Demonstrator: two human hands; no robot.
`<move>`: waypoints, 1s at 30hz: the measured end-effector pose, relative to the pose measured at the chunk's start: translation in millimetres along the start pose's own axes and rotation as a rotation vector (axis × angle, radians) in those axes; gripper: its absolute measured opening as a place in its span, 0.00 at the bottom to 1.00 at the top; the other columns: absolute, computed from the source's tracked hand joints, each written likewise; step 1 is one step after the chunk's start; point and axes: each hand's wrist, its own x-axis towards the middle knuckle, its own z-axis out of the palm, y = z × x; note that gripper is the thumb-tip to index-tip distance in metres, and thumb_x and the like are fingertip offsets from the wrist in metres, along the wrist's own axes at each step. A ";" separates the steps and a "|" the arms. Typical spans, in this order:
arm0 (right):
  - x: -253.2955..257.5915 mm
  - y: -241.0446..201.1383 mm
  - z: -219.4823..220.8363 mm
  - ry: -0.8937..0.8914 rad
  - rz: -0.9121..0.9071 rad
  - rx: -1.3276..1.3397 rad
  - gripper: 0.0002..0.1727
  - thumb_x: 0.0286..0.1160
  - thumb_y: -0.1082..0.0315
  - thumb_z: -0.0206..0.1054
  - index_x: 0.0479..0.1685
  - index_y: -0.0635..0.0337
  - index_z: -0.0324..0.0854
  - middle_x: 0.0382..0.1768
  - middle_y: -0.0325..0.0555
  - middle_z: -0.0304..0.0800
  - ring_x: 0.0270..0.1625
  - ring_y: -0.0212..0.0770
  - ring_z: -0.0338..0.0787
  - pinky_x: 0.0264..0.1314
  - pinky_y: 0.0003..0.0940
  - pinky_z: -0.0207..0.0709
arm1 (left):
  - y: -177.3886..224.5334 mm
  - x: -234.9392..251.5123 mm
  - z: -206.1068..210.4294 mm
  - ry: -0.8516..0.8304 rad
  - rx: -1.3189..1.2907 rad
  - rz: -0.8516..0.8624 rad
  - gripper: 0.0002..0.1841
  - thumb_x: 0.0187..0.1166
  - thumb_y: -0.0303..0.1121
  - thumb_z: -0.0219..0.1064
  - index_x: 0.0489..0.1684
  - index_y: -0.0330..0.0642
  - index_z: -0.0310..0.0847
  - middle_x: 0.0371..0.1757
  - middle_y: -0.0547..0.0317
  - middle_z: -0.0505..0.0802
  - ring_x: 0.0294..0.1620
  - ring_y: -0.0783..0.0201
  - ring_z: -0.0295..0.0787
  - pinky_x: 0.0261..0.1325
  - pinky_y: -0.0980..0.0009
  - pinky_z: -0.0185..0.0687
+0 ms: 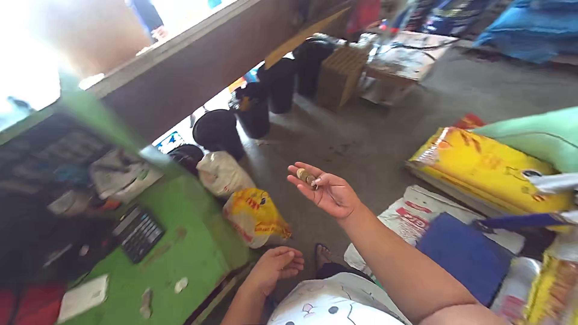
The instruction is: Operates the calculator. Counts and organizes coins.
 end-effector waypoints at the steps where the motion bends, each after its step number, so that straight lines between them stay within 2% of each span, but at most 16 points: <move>1: 2.4 -19.3 -14.5 -0.072 -0.006 0.054 0.26 0.76 0.74 0.50 0.74 0.65 0.76 0.73 0.60 0.83 0.69 0.52 0.89 0.69 0.39 0.86 | 12.2 18.3 6.4 0.032 -0.022 0.002 0.16 0.93 0.32 0.51 0.61 0.33 0.83 0.56 0.51 0.94 0.56 0.59 0.93 0.61 0.63 0.89; 4: 8.5 -73.1 -49.2 -0.154 -0.029 0.072 0.31 0.74 0.59 0.61 0.78 0.62 0.75 0.77 0.58 0.80 0.76 0.55 0.84 0.76 0.46 0.80 | 48.7 68.1 28.3 0.135 -0.114 0.011 0.18 0.94 0.33 0.48 0.62 0.32 0.83 0.57 0.47 0.94 0.58 0.56 0.93 0.62 0.61 0.89; 5: 11.8 -89.9 -56.6 -0.142 -0.035 0.069 0.33 0.75 0.55 0.58 0.79 0.61 0.73 0.79 0.58 0.78 0.78 0.55 0.81 0.78 0.48 0.78 | 60.9 83.3 35.7 0.177 -0.157 0.020 0.19 0.95 0.35 0.47 0.62 0.31 0.83 0.56 0.46 0.94 0.57 0.55 0.93 0.61 0.60 0.89; 6: 16.2 -104.7 -62.7 -0.122 -0.038 0.076 0.34 0.78 0.52 0.53 0.81 0.62 0.71 0.80 0.58 0.76 0.80 0.56 0.79 0.81 0.49 0.75 | 72.7 96.6 41.8 0.209 -0.206 0.032 0.21 0.96 0.37 0.46 0.63 0.31 0.82 0.56 0.45 0.94 0.57 0.55 0.94 0.61 0.60 0.89; 9: 39.2 -136.3 -71.8 -0.018 -0.019 0.146 0.45 0.83 0.40 0.23 0.85 0.62 0.64 0.83 0.59 0.71 0.82 0.56 0.76 0.83 0.51 0.71 | 110.5 124.1 51.5 0.232 -0.398 0.121 0.32 0.97 0.51 0.35 0.69 0.33 0.78 0.59 0.45 0.94 0.60 0.53 0.93 0.62 0.60 0.89; 12: 76.5 -148.0 -75.2 0.010 -0.002 0.185 0.62 0.73 0.19 0.18 0.86 0.63 0.63 0.83 0.60 0.72 0.81 0.57 0.77 0.81 0.51 0.74 | 160.8 140.7 54.0 0.217 -0.597 0.339 0.41 0.92 0.62 0.27 0.72 0.36 0.76 0.65 0.45 0.92 0.65 0.52 0.91 0.65 0.59 0.89; 14: 107.3 -147.7 -75.2 -0.010 0.012 0.201 0.66 0.67 0.14 0.18 0.87 0.62 0.61 0.84 0.60 0.71 0.83 0.56 0.76 0.82 0.50 0.73 | 198.3 149.8 55.7 0.173 -0.638 0.572 0.42 0.91 0.64 0.29 0.71 0.38 0.78 0.68 0.44 0.90 0.71 0.50 0.88 0.70 0.57 0.85; 16: 139.0 -141.9 -74.4 -0.041 0.028 0.210 0.67 0.66 0.14 0.16 0.88 0.62 0.59 0.84 0.60 0.71 0.83 0.55 0.76 0.83 0.49 0.72 | 232.0 165.0 57.9 0.125 -0.563 0.834 0.37 0.89 0.64 0.38 0.67 0.42 0.83 0.70 0.46 0.89 0.75 0.50 0.84 0.76 0.56 0.79; 18: 168.5 -132.3 -65.5 -0.038 0.044 0.202 0.64 0.69 0.17 0.14 0.87 0.62 0.59 0.81 0.57 0.75 0.78 0.51 0.80 0.77 0.45 0.77 | 261.9 185.8 58.7 0.122 -0.333 1.046 0.34 0.84 0.67 0.50 0.67 0.48 0.85 0.71 0.53 0.89 0.76 0.56 0.82 0.77 0.58 0.77; 20: 205.7 -126.1 -44.2 0.018 0.046 0.197 0.62 0.72 0.20 0.13 0.84 0.63 0.63 0.76 0.55 0.80 0.75 0.49 0.84 0.72 0.44 0.82 | 296.0 208.3 54.4 0.183 0.112 1.203 0.33 0.86 0.64 0.51 0.71 0.46 0.81 0.72 0.58 0.88 0.76 0.63 0.80 0.80 0.62 0.74; 21: 228.5 -119.4 -38.0 0.057 0.007 0.194 0.61 0.74 0.20 0.18 0.82 0.64 0.67 0.73 0.56 0.85 0.73 0.51 0.86 0.68 0.45 0.84 | 314.3 218.5 51.4 0.249 0.416 1.252 0.32 0.90 0.58 0.51 0.69 0.35 0.81 0.69 0.50 0.88 0.75 0.60 0.81 0.81 0.60 0.74; 22: 257.1 -110.0 -38.5 0.097 -0.080 0.194 0.60 0.74 0.18 0.24 0.77 0.63 0.73 0.66 0.57 0.90 0.67 0.52 0.91 0.58 0.45 0.89 | 333.1 227.4 50.2 0.343 0.737 1.257 0.31 0.89 0.53 0.53 0.65 0.31 0.85 0.66 0.44 0.90 0.73 0.53 0.83 0.79 0.56 0.76; 24: 295.3 -121.0 -27.7 0.058 -0.133 0.227 0.55 0.81 0.25 0.20 0.70 0.61 0.78 0.60 0.53 0.95 0.62 0.51 0.95 0.51 0.41 0.92 | 365.4 245.5 48.6 0.510 1.176 1.281 0.30 0.84 0.59 0.57 0.58 0.40 0.92 0.62 0.44 0.92 0.70 0.46 0.86 0.74 0.51 0.80; 26: 321.5 -144.1 6.0 0.191 -0.204 0.214 0.54 0.84 0.27 0.21 0.65 0.64 0.82 0.52 0.54 0.97 0.55 0.52 0.98 0.43 0.39 0.93 | 396.5 263.2 38.6 0.571 1.268 1.372 0.31 0.84 0.61 0.55 0.54 0.44 0.94 0.60 0.44 0.93 0.69 0.44 0.87 0.74 0.52 0.81; 29: 381.4 -176.3 47.2 0.338 -0.236 0.028 0.43 0.91 0.42 0.13 0.71 0.63 0.69 0.55 0.49 0.95 0.58 0.44 0.95 0.47 0.31 0.88 | 457.1 276.4 13.8 0.571 1.284 1.504 0.33 0.85 0.63 0.51 0.60 0.44 0.92 0.67 0.43 0.91 0.79 0.40 0.79 0.83 0.49 0.72; 30: 402.2 -185.0 60.8 0.337 -0.238 0.000 0.40 0.92 0.46 0.13 0.67 0.62 0.69 0.52 0.48 0.95 0.57 0.43 0.95 0.46 0.30 0.89 | 478.7 274.7 4.6 0.577 1.290 1.542 0.33 0.86 0.63 0.51 0.64 0.45 0.89 0.72 0.41 0.88 0.82 0.39 0.74 0.86 0.46 0.67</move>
